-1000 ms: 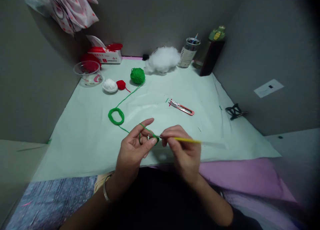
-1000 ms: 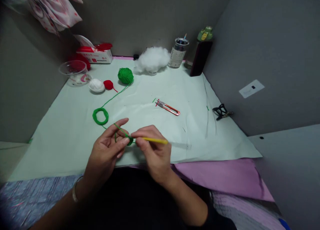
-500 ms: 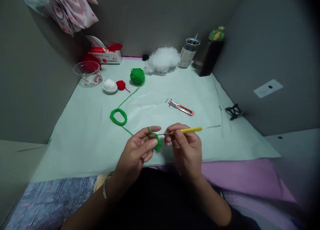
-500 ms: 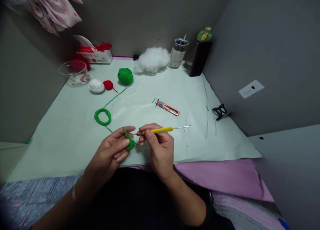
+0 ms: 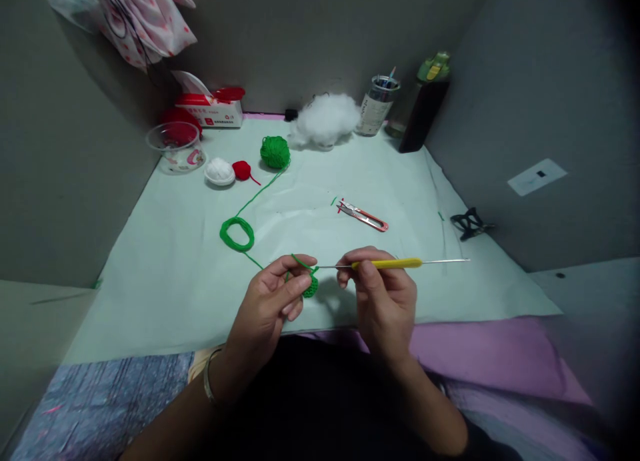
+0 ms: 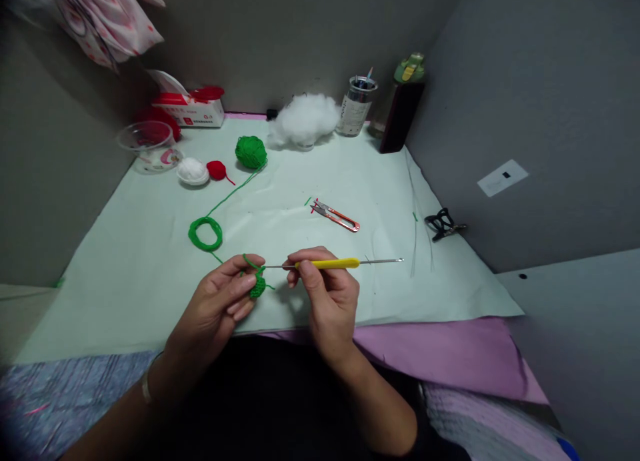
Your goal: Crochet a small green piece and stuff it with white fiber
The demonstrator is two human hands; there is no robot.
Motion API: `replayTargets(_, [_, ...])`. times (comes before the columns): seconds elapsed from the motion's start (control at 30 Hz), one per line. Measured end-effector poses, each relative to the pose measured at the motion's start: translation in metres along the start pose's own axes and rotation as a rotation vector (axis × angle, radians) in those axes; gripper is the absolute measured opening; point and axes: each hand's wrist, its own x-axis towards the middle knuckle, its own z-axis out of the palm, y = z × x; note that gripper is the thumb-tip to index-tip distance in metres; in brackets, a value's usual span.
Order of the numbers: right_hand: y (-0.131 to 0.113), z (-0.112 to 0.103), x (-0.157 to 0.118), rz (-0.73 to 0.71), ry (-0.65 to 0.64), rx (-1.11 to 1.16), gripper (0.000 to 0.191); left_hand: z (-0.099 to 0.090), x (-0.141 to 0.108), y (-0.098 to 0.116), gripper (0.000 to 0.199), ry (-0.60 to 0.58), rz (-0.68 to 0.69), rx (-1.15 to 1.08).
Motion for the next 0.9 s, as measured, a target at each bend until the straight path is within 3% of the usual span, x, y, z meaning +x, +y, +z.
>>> replayTargets(0.1, [-0.002,-0.001,0.000,-0.159,0.028,-0.166,0.016,-0.002,0.000,0.001,0.023,0.012,0.010,0.018])
replayTargets(0.2, [-0.007,-0.001,-0.001,-0.231,0.005,-0.186,0.019,-0.003,0.000,0.001,0.025,0.009,0.008,0.035])
replayTargets(0.5, [-0.011,-0.002,-0.004,-0.175,-0.138,-0.148,0.023,-0.001,-0.002,0.001,0.023,0.009,-0.009,0.017])
replayTargets(0.9, [-0.011,-0.002,-0.005,-0.174,-0.149,-0.117,0.023,-0.001,-0.001,0.001,0.024,0.004,-0.014,0.021])
